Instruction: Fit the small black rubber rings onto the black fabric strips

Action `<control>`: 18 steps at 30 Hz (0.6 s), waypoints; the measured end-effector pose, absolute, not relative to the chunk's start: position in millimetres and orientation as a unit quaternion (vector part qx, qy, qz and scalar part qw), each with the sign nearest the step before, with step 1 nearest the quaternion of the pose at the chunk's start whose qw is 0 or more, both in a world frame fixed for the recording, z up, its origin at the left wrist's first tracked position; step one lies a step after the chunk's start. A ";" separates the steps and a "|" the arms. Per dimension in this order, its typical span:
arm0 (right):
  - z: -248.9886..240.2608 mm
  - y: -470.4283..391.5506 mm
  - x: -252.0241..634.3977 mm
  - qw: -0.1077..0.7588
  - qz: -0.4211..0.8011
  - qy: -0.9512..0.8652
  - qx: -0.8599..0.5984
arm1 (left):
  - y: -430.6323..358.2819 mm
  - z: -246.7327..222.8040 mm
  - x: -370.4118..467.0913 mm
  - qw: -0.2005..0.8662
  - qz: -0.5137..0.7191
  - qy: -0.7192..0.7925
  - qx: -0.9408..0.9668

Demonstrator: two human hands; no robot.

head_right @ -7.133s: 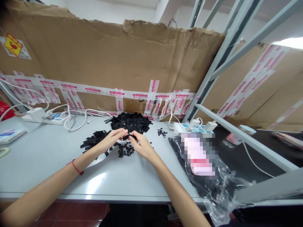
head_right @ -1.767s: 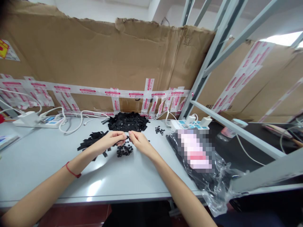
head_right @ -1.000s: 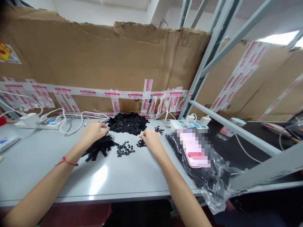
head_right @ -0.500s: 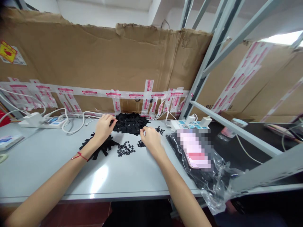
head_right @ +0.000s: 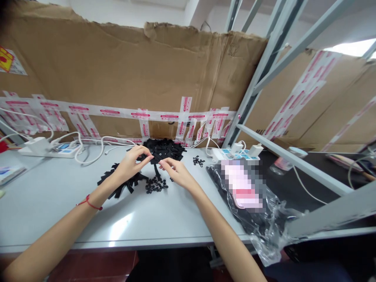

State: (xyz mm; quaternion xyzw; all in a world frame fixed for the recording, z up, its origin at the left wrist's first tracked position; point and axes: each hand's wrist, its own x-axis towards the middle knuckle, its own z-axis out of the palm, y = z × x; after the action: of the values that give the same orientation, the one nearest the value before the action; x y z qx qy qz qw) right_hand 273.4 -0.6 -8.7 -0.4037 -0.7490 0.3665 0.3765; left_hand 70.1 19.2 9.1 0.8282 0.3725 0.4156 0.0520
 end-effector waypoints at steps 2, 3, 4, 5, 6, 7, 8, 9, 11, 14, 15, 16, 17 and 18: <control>-9.6 -1.5 271.0 0.371 0.376 -0.748 -0.403 | 17.3 10.3 70.0 0.055 0.409 0.381 0.827; -10.2 -1.7 270.2 0.365 0.379 -0.751 -0.399 | 16.7 10.8 69.5 0.056 0.403 0.388 0.827; -10.7 -1.7 269.9 0.360 0.384 -0.753 -0.395 | 16.5 11.1 68.6 0.055 0.395 0.397 0.827; -11.0 -1.4 270.0 0.355 0.391 -0.754 -0.390 | 16.8 11.1 67.2 0.051 0.383 0.407 0.828; -11.2 -1.0 270.6 0.349 0.400 -0.755 -0.384 | 17.6 10.7 65.3 0.042 0.367 0.417 0.830; -11.2 -0.4 271.6 0.341 0.409 -0.756 -0.381 | 18.6 10.0 63.3 0.032 0.349 0.426 0.834; -11.3 0.1 272.6 0.332 0.417 -0.756 -0.380 | 19.6 9.0 61.3 0.020 0.330 0.430 0.840; -11.5 0.6 273.5 0.323 0.426 -0.756 -0.378 | 20.4 8.0 59.6 0.008 0.314 0.431 0.846; -12.1 1.0 274.6 0.303 0.447 -0.757 -0.368 | 19.9 6.5 58.2 -0.004 0.304 0.419 0.856; -12.0 -0.4 274.0 0.281 0.471 -0.761 -0.346 | 13.8 6.6 62.2 0.028 0.308 0.378 0.872; -11.2 -1.3 273.7 0.275 0.474 -0.765 -0.339 | 11.3 6.8 64.6 0.046 0.298 0.365 0.881; -9.9 -2.2 273.4 0.271 0.474 -0.767 -0.336 | 9.1 6.8 67.2 0.059 0.280 0.356 0.889; -8.4 -3.1 273.4 0.268 0.472 -0.769 -0.338 | 7.6 6.2 69.5 0.066 0.257 0.353 0.897; -6.7 -3.8 273.5 0.267 0.467 -0.770 -0.345 | 6.9 5.2 71.6 0.067 0.233 0.352 0.904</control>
State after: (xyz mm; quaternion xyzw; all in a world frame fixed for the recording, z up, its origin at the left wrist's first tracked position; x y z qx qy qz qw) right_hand 273.5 -3.8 -6.7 -0.3448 -0.7695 0.4668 0.2665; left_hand 71.6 6.9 5.2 0.9039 0.3521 0.2334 0.0666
